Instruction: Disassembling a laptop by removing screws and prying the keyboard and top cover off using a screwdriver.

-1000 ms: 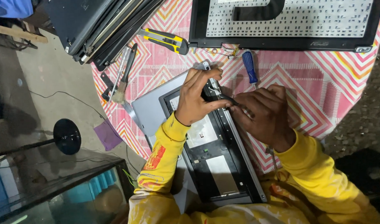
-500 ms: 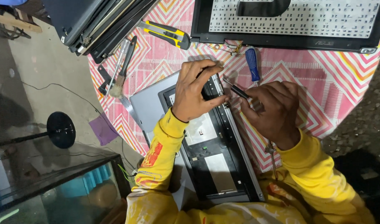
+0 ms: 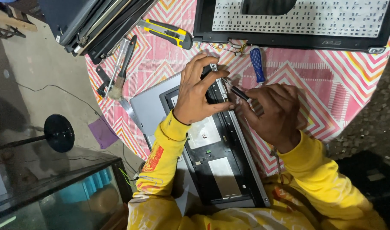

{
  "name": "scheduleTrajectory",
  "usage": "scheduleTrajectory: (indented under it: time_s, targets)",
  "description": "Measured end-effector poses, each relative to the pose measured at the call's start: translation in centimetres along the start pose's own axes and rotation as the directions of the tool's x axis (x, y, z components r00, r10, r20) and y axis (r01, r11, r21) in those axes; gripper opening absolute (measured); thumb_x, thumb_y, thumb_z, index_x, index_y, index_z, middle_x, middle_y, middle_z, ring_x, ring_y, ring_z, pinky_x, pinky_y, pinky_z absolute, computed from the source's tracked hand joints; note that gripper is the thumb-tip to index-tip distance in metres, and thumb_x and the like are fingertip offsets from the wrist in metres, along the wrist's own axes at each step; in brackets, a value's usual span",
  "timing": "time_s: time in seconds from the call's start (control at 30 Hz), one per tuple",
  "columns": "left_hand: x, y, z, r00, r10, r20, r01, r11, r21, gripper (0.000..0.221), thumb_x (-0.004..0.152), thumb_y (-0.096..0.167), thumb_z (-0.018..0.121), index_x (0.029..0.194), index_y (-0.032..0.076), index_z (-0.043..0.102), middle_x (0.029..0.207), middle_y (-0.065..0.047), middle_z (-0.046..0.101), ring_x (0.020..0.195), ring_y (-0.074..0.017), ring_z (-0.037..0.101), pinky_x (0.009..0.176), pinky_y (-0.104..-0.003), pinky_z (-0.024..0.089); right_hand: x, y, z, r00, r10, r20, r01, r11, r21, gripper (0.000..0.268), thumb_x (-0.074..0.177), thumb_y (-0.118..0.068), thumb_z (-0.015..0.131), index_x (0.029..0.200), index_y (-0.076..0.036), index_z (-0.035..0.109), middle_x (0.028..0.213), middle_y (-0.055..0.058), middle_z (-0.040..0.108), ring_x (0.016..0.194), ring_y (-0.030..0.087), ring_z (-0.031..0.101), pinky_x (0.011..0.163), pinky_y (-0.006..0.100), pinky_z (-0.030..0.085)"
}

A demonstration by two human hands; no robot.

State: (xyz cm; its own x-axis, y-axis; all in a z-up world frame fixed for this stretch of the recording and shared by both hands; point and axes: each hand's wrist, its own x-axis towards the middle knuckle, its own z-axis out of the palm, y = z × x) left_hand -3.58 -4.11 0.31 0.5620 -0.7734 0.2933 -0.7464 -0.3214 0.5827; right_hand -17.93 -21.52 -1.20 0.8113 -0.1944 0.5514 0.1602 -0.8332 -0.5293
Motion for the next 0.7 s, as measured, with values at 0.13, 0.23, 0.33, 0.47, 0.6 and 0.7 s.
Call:
scheduleTrajectory:
  time_s: [0.13, 0.23, 0.33, 0.47, 0.6, 0.7]
  targets:
    - [0.03, 0.12, -0.01, 1.000, -0.005, 0.012, 0.005, 1.000, -0.007, 0.062, 0.074, 0.055, 0.086, 0.118, 0.017, 0.065, 0.135, -0.010, 0.047, 0.140, -0.0430, 0.035, 0.114, -0.057, 0.028, 0.21, -0.32, 0.00, 1.000, -0.022, 0.006, 0.022, 1.000, -0.020, 0.017, 0.093, -0.022, 0.077, 0.103, -0.009, 0.070, 0.094, 0.006, 0.071, 0.093, 0.026, 0.070, 0.081, 0.041, 0.049]
    - [0.06, 0.04, -0.01, 1.000, 0.002, 0.014, -0.002, 1.000, -0.006, 0.064, 0.073, 0.058, 0.086, 0.116, 0.017, 0.066, 0.134, -0.010, 0.047, 0.138, -0.0434, 0.037, 0.114, -0.057, 0.028, 0.12, -0.39, 0.09, 1.000, -0.026, 0.003, 0.026, 1.000, -0.004, 0.015, 0.095, -0.022, 0.074, 0.101, -0.010, 0.068, 0.094, 0.006, 0.070, 0.093, 0.025, 0.069, 0.082, 0.041, 0.049]
    - [0.04, -0.06, -0.05, 1.000, -0.011, 0.026, 0.011, 1.000, -0.025, 0.064, 0.072, 0.056, 0.088, 0.116, 0.016, 0.066, 0.134, -0.010, 0.047, 0.139, -0.0435, 0.036, 0.115, -0.058, 0.028, 0.31, -0.49, -0.14, 0.999, -0.031, 0.026, 0.031, 0.999, -0.009, 0.016, 0.093, -0.022, 0.076, 0.100, -0.009, 0.068, 0.093, 0.006, 0.069, 0.091, 0.026, 0.069, 0.080, 0.041, 0.049]
    - [-0.12, -0.22, 0.06, 1.000, -0.008, 0.026, 0.009, 1.000, -0.022, 0.060, 0.072, 0.054, 0.089, 0.111, 0.016, 0.067, 0.135, -0.010, 0.047, 0.139, -0.0433, 0.036, 0.115, -0.058, 0.028, 0.07, -0.51, 0.06, 0.998, -0.036, 0.044, 0.036, 0.999, -0.003, 0.017, 0.093, -0.022, 0.075, 0.100, -0.010, 0.067, 0.093, 0.006, 0.069, 0.091, 0.026, 0.069, 0.078, 0.041, 0.050]
    - [-0.08, -0.21, 0.11, 1.000, -0.011, 0.022, 0.012, 0.999, -0.032, 0.062, 0.071, 0.057, 0.089, 0.112, 0.016, 0.067, 0.136, -0.010, 0.047, 0.140, -0.0430, 0.035, 0.115, -0.059, 0.027, 0.10, -0.58, -0.03, 0.998, -0.021, 0.065, 0.020, 1.000, 0.013, 0.017, 0.094, -0.022, 0.074, 0.101, -0.009, 0.068, 0.094, 0.007, 0.069, 0.092, 0.026, 0.069, 0.079, 0.041, 0.049]
    - [-0.03, -0.24, -0.03, 1.000, -0.006, 0.027, 0.007, 0.999, -0.037, 0.065, 0.070, 0.060, 0.088, 0.114, 0.017, 0.066, 0.136, -0.010, 0.047, 0.140, -0.0429, 0.035, 0.115, -0.059, 0.027, 0.06, -0.46, 0.02, 0.996, -0.014, 0.083, 0.009, 0.998, 0.058, 0.017, 0.094, -0.022, 0.074, 0.101, -0.009, 0.067, 0.095, 0.008, 0.069, 0.093, 0.027, 0.069, 0.080, 0.041, 0.050]
